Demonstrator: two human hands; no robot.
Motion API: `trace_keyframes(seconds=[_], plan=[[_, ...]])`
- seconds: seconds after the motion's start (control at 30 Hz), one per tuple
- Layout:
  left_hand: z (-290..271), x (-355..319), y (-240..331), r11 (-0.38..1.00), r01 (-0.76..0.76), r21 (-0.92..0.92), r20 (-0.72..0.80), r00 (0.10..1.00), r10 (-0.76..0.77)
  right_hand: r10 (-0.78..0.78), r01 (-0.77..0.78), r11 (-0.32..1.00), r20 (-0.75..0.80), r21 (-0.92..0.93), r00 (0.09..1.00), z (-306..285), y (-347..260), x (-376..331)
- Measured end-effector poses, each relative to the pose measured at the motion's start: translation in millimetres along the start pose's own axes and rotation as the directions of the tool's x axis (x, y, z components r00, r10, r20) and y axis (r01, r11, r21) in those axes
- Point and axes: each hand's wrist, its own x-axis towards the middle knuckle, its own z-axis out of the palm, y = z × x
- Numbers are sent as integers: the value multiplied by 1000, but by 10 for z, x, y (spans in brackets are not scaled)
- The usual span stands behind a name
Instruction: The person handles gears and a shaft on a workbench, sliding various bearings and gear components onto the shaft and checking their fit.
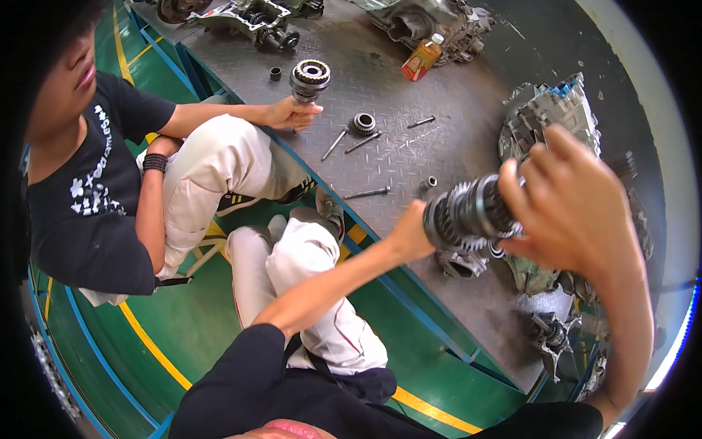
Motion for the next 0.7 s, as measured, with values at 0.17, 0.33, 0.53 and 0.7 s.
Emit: trace_keyframes(seconds=[0.17,0.33,0.53,0.7], plan=[[110,-295,-273,977,135,-167,-1,990,-138,0,10,997,-125,77,992,251,-226,70],[67,-297,-512,977,172,-122,-15,984,-175,-11,11,1000,-16,-4,1000,491,-452,190],[-50,-432,-807,981,168,101,-6,986,-168,-79,72,994,85,83,993,869,-417,475],[56,-413,-1019,930,163,330,-87,986,-142,-107,104,994,109,33,988,1056,-498,560]])
